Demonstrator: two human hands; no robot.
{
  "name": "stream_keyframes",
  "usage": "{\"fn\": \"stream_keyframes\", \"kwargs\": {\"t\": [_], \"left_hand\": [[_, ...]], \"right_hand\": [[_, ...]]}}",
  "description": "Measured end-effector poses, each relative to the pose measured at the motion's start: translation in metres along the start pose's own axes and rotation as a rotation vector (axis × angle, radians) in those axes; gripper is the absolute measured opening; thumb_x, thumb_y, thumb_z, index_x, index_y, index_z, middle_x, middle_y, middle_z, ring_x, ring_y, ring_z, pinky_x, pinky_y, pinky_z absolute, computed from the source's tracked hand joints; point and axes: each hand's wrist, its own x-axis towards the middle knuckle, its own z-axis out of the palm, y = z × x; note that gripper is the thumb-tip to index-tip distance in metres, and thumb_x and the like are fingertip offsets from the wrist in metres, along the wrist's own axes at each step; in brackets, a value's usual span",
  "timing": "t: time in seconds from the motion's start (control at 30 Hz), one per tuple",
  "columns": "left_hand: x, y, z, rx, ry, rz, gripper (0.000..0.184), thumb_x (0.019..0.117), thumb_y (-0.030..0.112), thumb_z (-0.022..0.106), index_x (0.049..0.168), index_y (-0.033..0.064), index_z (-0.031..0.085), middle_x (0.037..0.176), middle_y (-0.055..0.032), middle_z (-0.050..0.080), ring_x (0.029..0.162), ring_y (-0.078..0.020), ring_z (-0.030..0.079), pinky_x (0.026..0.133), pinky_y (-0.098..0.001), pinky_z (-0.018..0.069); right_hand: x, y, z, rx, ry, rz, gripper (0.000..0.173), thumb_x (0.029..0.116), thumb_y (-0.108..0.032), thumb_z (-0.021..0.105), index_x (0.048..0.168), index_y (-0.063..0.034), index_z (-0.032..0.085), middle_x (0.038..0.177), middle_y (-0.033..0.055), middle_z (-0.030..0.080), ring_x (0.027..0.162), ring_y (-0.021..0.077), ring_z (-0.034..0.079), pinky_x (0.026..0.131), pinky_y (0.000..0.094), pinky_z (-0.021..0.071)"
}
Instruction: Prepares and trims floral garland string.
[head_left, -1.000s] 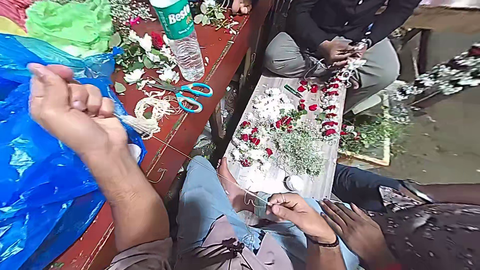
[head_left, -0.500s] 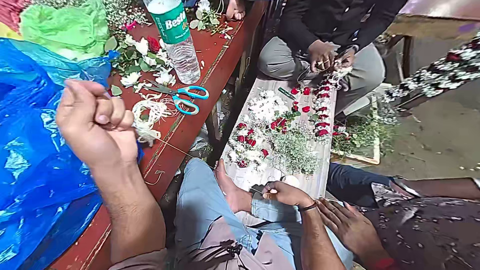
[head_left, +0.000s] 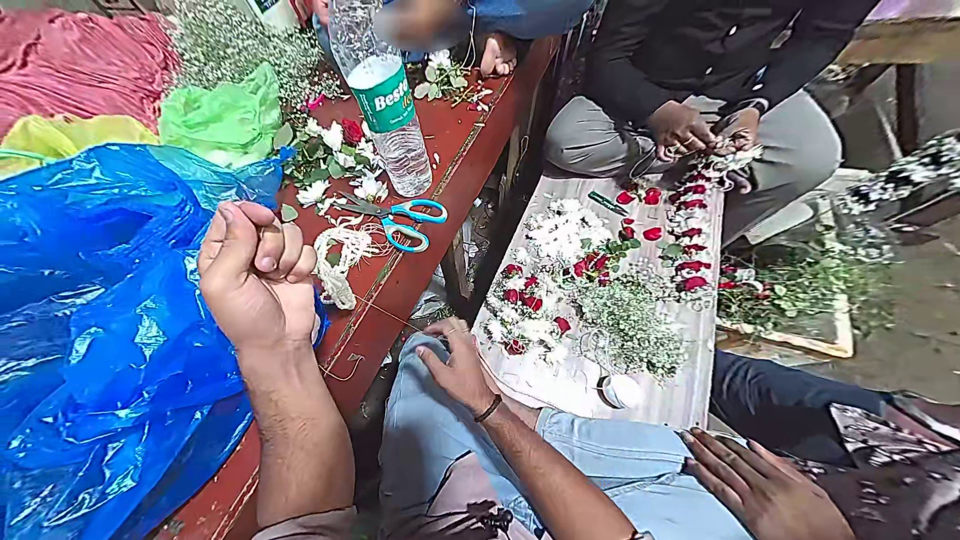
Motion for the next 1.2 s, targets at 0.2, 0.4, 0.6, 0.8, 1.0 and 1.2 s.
{"fn": "stream_keyframes", "kwargs": {"t": [0.2, 0.4, 0.6, 0.8, 1.0, 1.2], "left_hand": [[0.001, 0.001, -0.002, -0.030, -0.008, 0.004, 0.039, 0.1133, 0.029, 0.026, 0.099, 0.0144, 0.059, 0.063, 0.0060, 0.040, 0.048, -0.0058, 0.040, 0.046, -0.0182, 0.0381], [0.021, 0.010, -0.030, -0.046, 0.200, 0.042, 0.033, 0.1129, 0.025, 0.035, 0.092, 0.0147, 0.060, 0.056, 0.0095, 0.034, 0.043, -0.0041, 0.033, 0.041, -0.0173, 0.0298], [0.011, 0.002, -0.021, 0.031, 0.086, -0.013, 0.033, 0.1126, 0.026, 0.035, 0.097, 0.0147, 0.062, 0.061, 0.0094, 0.043, 0.049, -0.0040, 0.042, 0.048, -0.0189, 0.0407], [-0.003, 0.002, -0.031, 0.306, -0.021, -0.197, 0.030, 0.1082, 0.020, 0.042, 0.102, 0.0074, 0.069, 0.124, -0.0068, 0.067, 0.114, -0.0226, 0.065, 0.095, -0.0431, 0.0566], [-0.018, 0.021, -0.032, 0.578, -0.219, -0.063, 0.020, 0.1043, 0.014, 0.056, 0.098, 0.0052, 0.073, 0.096, -0.0050, 0.070, 0.073, -0.0114, 0.061, 0.064, -0.0254, 0.0536], [-0.036, 0.043, -0.036, 0.695, -0.302, -0.041, 0.020, 0.1017, 0.023, 0.062, 0.094, 0.0087, 0.075, 0.114, -0.0062, 0.070, 0.098, -0.0202, 0.068, 0.080, -0.0342, 0.0612]], "right_hand": [[0.015, 0.004, -0.003, 0.246, -0.220, -0.015, 0.031, 0.1030, -0.030, 0.058, 0.123, -0.0094, 0.071, 0.118, 0.0021, 0.071, 0.111, 0.0109, 0.064, 0.103, 0.0409, 0.0489], [-0.052, 0.014, -0.085, 0.281, -0.210, 0.042, 0.031, 0.1070, -0.020, 0.049, 0.087, -0.0067, 0.069, 0.075, -0.0019, 0.063, 0.070, 0.0067, 0.059, 0.069, 0.0290, 0.0520], [-0.107, 0.054, -0.190, 0.189, -0.159, 0.231, 0.026, 0.1051, -0.022, 0.051, 0.089, -0.0113, 0.069, 0.068, -0.0081, 0.059, 0.061, 0.0015, 0.052, 0.058, 0.0208, 0.0450], [-0.107, 0.092, -0.216, -0.202, -0.415, 0.528, 0.022, 0.0988, -0.028, 0.061, 0.091, -0.0121, 0.073, 0.081, 0.0015, 0.071, 0.078, 0.0142, 0.068, 0.076, 0.0411, 0.0565], [-0.003, 0.005, -0.168, -0.457, -0.510, 0.335, 0.037, 0.1005, -0.034, 0.060, 0.132, -0.0160, 0.068, 0.127, 0.0083, 0.070, 0.119, 0.0258, 0.066, 0.103, 0.0567, 0.0513], [0.148, -0.111, -0.093, -0.584, -0.021, -0.318, 0.021, 0.0980, -0.021, 0.064, 0.113, -0.0072, 0.072, 0.116, 0.0119, 0.068, 0.113, 0.0292, 0.064, 0.098, 0.0520, 0.0528]]}}
